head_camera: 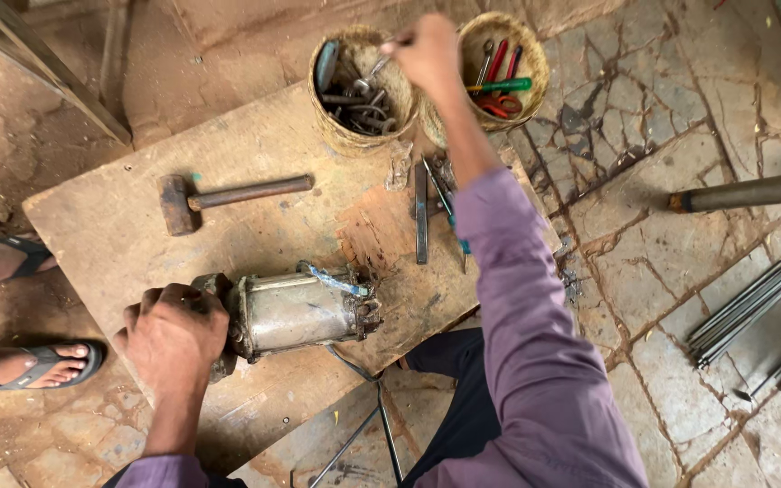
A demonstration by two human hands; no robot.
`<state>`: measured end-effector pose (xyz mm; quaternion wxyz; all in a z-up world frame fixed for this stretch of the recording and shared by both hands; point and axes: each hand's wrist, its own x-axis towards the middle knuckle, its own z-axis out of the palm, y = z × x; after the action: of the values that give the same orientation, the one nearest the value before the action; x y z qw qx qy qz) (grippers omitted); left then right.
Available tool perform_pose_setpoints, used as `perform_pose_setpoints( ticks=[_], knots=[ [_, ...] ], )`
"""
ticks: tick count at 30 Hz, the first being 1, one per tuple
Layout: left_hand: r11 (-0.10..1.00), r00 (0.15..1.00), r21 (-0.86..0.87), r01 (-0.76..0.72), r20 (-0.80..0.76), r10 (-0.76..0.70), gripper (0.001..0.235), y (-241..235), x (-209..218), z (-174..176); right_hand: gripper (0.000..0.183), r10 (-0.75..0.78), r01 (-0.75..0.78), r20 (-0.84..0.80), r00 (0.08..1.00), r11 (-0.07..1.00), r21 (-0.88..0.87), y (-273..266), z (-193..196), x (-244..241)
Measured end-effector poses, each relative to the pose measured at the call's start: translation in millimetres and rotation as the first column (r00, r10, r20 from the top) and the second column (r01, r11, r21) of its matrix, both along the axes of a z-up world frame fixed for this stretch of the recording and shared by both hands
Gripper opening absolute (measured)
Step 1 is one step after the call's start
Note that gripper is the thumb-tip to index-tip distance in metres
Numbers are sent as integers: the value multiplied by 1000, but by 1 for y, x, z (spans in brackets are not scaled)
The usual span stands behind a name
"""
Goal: The person disassembles an electric water pump using a hammer and wrench on a wooden surface, then sits on the floor to strip and cut electrical wires with pliers.
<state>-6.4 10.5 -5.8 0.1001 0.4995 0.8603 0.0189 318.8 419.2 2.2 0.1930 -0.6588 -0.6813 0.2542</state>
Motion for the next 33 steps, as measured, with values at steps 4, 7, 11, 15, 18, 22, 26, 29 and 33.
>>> perform_pose_setpoints(
  ticks=[4,7,11,15,18,22,26,29,33],
  knots=[
    [1000,998,-25,-16,59,18,33,8,4,15,18,19,-23,-599,801,1000,1,-54,49,51],
    [999,1000,-44,-5,17,6,31,9,6,18,17,2,-73,-777,630,996,-57,-100,65,77],
    [1000,1000,12,17,9,-17,37,9,5,17,14,-37,20,-889,456,999,-31,-167,87,99],
    [1000,1000,-13,27,-13,-27,44,11,3,14,9,-176,231,-894,411,969,-84,-199,77,110],
    [998,999,45,33,-36,-31,39,9,4,14,11,-218,378,-721,658,923,65,-195,18,138],
    [1000,1000,9,-19,-13,19,36,11,6,13,9,-418,459,-698,582,877,-142,-177,-117,182],
    [999,999,-37,20,-37,-22,35,11,-3,-2,14,-629,549,-739,241,716,-431,-189,-201,200],
    [999,998,-24,31,-47,-32,34,9,-6,-10,19,-669,684,-143,729,721,114,-199,-213,180],
    [996,999,-92,-4,-38,0,35,6,-9,-13,45,-463,300,37,886,631,716,-179,-171,90]
  ],
)
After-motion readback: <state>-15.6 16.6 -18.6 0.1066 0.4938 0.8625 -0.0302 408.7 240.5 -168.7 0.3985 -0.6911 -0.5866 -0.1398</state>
